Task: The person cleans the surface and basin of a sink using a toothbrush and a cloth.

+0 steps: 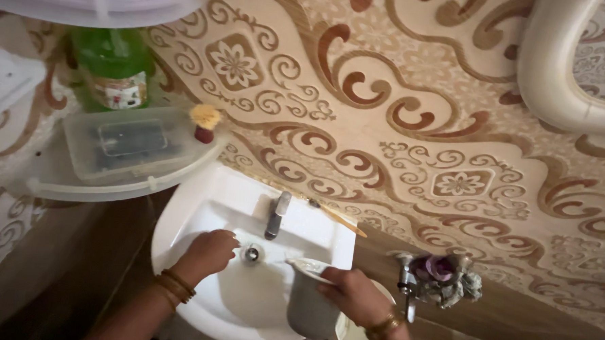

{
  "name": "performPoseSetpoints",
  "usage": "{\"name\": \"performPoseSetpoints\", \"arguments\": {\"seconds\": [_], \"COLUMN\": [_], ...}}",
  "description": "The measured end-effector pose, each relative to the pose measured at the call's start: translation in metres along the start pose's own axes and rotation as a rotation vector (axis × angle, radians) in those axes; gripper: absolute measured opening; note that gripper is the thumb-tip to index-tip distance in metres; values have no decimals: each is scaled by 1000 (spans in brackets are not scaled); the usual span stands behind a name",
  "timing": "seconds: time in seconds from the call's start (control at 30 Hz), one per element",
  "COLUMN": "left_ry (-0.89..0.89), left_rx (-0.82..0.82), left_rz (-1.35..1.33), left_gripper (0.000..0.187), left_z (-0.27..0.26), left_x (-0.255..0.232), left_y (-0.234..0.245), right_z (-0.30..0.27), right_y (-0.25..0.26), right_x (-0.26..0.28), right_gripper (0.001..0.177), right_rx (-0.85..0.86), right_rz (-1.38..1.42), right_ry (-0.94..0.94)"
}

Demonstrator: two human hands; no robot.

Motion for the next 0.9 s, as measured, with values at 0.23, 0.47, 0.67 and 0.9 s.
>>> {"name": "performPoseSetpoints", "arguments": {"seconds": [0.23,0.47,0.67,0.9], "left_ry": [241,194,186,293], "left_rx": [158,222,278,224], "left_rz": [393,437,401,414], "left_gripper": [19,29,36,38], "left_z": [2,-13,-18,-24], "left_x": [-22,-95,-135,-113], "left_y": [19,69,98,118], "right_z": [-101,-208,-207,-166], "right_y": [20,25,-2,15], "right_x": [-117,-205,-214,-156], "right_gripper": [19,36,32,18], "right_rx": [-346,-647,-764,-912], "right_rz": [72,-60,0,175], "right_ry": [-257,-734,-788,-376]}}
Point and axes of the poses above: each hand's wrist, its own z-axis towards the middle knuckle, its own y-axis out of the back of the hand, x = y × z, the point moved 7 cm from there along z, towards the middle knuckle, and after that the axes turned 13 degrees about x, right-handed, at the moved point
